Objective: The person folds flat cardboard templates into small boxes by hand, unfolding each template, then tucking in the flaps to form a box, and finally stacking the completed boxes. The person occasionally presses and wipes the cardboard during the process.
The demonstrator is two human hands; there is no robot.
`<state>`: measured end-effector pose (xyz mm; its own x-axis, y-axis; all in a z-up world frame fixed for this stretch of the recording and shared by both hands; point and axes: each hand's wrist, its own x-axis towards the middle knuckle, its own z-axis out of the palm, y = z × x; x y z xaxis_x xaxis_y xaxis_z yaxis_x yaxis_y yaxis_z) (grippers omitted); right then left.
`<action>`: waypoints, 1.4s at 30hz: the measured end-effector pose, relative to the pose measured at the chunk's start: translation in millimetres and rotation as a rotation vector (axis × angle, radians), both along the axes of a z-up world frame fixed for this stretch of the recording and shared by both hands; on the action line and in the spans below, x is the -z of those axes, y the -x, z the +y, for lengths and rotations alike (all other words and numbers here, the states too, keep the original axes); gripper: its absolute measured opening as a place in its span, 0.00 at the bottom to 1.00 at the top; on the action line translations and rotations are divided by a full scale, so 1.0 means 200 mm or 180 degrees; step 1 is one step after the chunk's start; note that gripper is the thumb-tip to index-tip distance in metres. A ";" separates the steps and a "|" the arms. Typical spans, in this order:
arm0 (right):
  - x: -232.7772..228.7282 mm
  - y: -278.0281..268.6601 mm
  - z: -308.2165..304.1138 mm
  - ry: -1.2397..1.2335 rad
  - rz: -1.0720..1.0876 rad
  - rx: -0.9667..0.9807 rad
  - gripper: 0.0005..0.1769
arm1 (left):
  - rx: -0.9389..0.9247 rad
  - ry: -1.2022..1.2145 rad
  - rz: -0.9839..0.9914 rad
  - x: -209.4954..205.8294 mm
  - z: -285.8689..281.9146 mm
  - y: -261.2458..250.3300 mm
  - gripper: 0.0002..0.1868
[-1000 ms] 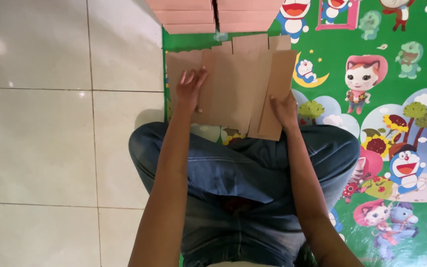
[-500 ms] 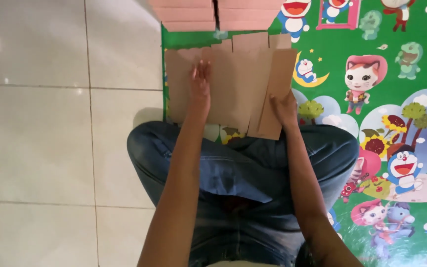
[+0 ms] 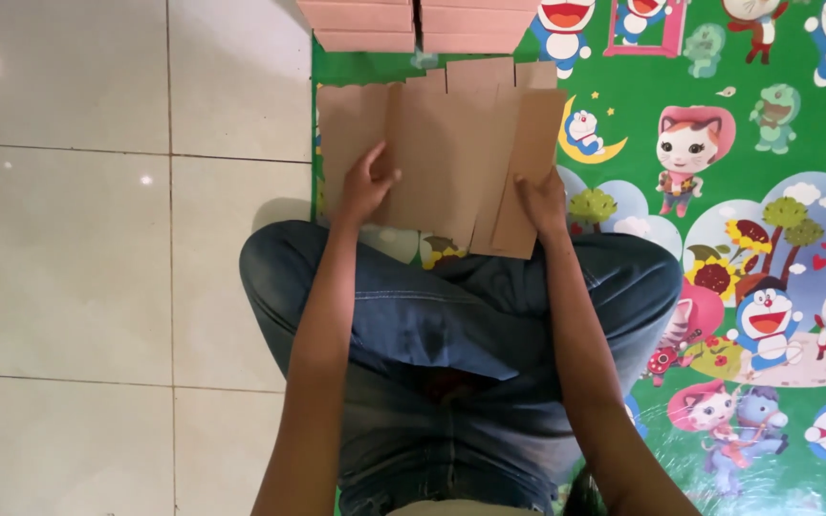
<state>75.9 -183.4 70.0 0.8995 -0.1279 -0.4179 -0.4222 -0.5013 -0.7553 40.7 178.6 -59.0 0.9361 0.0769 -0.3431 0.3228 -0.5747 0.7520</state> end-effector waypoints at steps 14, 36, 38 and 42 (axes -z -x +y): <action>-0.05 0.02 0.01 0.0022 -0.0135 -0.0077 0.30 | -0.0348 0.0512 -0.1021 -0.28 -0.14 -0.01 0.25; 0.10 0.03 -0.01 -0.0082 -0.0012 -0.0149 0.31 | -0.0243 -0.2981 -0.0401 -0.35 -1.34 -0.04 0.44; 0.18 0.05 -0.02 -0.0321 -0.0019 -0.0163 0.32 | -0.0155 -0.2018 -0.0156 -0.24 -1.31 -0.04 0.45; 0.18 0.05 -0.01 -0.0321 -0.0003 -0.0212 0.33 | 0.0220 -0.2001 0.0052 -0.42 -1.21 -0.01 0.38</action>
<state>66.6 -185.8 33.6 0.9049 -0.0252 -0.4248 -0.3899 -0.4495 -0.8037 42.7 -63.2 25.8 0.9412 0.2078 -0.2663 0.2776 -0.9250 0.2593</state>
